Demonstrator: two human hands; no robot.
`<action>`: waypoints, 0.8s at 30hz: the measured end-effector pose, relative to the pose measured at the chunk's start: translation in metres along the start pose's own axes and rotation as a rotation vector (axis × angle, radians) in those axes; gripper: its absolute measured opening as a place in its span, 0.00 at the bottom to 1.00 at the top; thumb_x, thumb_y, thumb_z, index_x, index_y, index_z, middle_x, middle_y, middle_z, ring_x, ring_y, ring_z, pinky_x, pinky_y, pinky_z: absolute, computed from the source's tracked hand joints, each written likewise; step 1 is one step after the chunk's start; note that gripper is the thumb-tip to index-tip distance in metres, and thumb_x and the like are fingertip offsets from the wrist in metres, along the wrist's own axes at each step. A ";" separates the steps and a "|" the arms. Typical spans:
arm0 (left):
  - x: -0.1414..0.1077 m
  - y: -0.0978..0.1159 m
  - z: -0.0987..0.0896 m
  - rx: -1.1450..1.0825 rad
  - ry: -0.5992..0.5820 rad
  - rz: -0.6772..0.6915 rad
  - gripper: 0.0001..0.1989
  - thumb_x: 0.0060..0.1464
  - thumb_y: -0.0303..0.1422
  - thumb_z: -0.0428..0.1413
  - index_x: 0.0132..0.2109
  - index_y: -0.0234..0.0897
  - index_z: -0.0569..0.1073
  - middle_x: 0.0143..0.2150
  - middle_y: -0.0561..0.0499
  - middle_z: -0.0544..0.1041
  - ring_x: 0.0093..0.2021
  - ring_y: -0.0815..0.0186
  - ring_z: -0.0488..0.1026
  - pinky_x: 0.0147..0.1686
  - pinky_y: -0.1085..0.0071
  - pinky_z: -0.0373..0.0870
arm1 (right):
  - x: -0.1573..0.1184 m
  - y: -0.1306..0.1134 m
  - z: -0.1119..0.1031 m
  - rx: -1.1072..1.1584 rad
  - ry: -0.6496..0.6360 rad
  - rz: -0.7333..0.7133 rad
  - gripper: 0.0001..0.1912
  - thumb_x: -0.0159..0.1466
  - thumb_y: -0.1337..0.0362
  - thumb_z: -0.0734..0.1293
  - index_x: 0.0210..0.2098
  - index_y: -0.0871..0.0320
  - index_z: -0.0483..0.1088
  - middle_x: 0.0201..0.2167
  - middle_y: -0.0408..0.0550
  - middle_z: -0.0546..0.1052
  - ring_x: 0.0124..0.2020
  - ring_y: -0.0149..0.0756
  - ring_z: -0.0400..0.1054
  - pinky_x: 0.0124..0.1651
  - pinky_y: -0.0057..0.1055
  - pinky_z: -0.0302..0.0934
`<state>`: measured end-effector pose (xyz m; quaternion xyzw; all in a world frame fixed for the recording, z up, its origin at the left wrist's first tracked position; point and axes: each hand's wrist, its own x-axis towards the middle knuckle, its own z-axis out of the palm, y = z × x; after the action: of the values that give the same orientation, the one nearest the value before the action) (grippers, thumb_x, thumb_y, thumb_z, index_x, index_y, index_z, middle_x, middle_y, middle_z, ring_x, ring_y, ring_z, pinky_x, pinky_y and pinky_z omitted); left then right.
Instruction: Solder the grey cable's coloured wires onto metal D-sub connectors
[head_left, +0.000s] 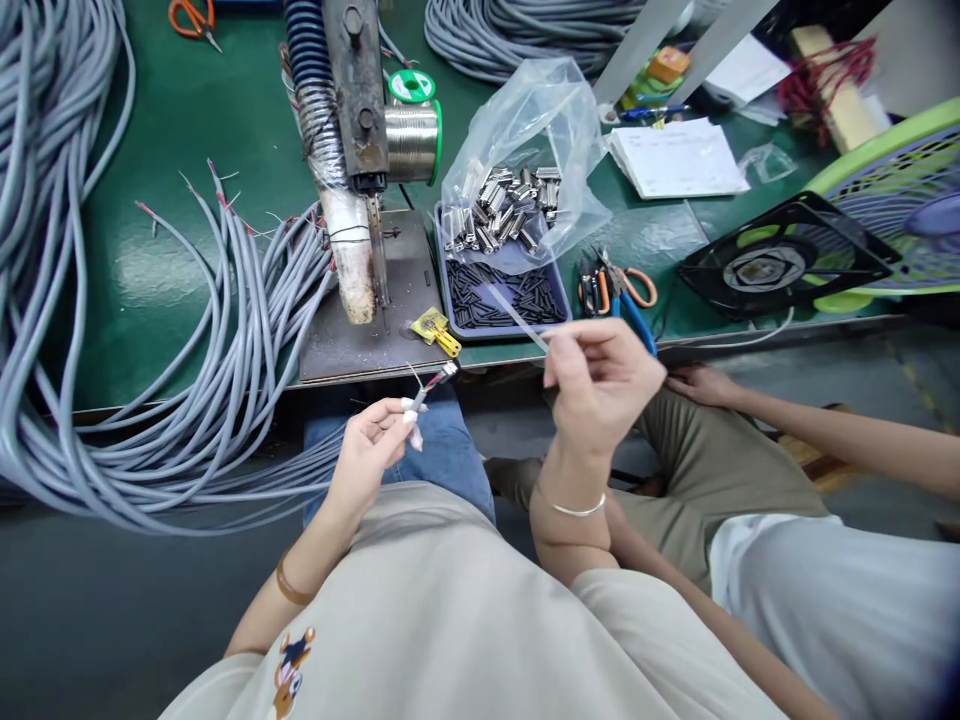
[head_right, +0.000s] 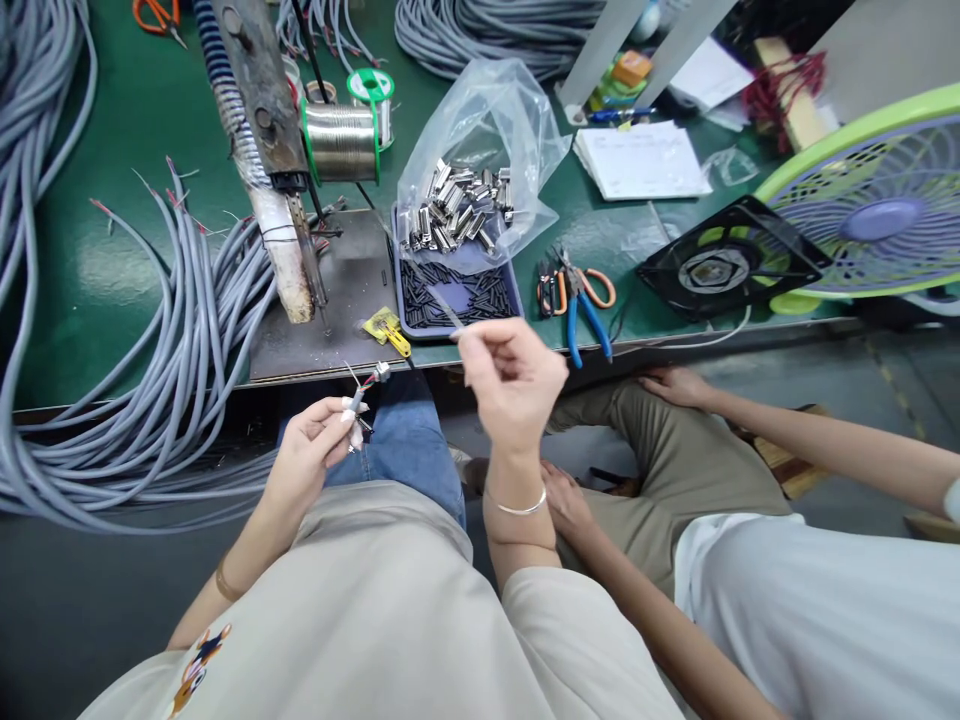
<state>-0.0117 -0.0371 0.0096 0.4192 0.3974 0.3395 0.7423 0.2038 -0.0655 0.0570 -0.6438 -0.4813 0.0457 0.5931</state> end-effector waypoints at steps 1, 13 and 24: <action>0.003 -0.002 -0.004 -0.024 0.024 -0.031 0.21 0.50 0.47 0.69 0.41 0.34 0.80 0.19 0.55 0.74 0.14 0.80 0.53 0.15 0.79 0.44 | 0.012 0.009 -0.005 -0.132 -0.012 -0.027 0.11 0.69 0.54 0.69 0.35 0.54 0.76 0.21 0.39 0.71 0.18 0.28 0.61 0.22 0.29 0.52; 0.025 0.006 -0.010 -0.103 -0.012 -0.033 0.21 0.45 0.40 0.72 0.43 0.33 0.79 0.34 0.45 0.85 0.16 0.79 0.62 0.16 0.79 0.55 | 0.094 0.108 0.018 -0.725 -0.353 -0.158 0.11 0.65 0.58 0.71 0.28 0.54 0.72 0.31 0.51 0.78 0.31 0.43 0.69 0.41 0.42 0.65; 0.034 0.018 -0.003 -0.169 0.009 -0.052 0.16 0.36 0.38 0.74 0.27 0.33 0.78 0.19 0.57 0.70 0.18 0.80 0.58 0.18 0.79 0.47 | 0.023 -0.010 0.023 0.011 -0.786 -0.111 0.08 0.69 0.61 0.69 0.35 0.56 0.78 0.30 0.43 0.77 0.24 0.27 0.61 0.28 0.29 0.55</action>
<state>-0.0021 0.0003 0.0145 0.3431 0.3812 0.3544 0.7819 0.1960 -0.0353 0.0702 -0.5472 -0.7053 0.2590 0.3688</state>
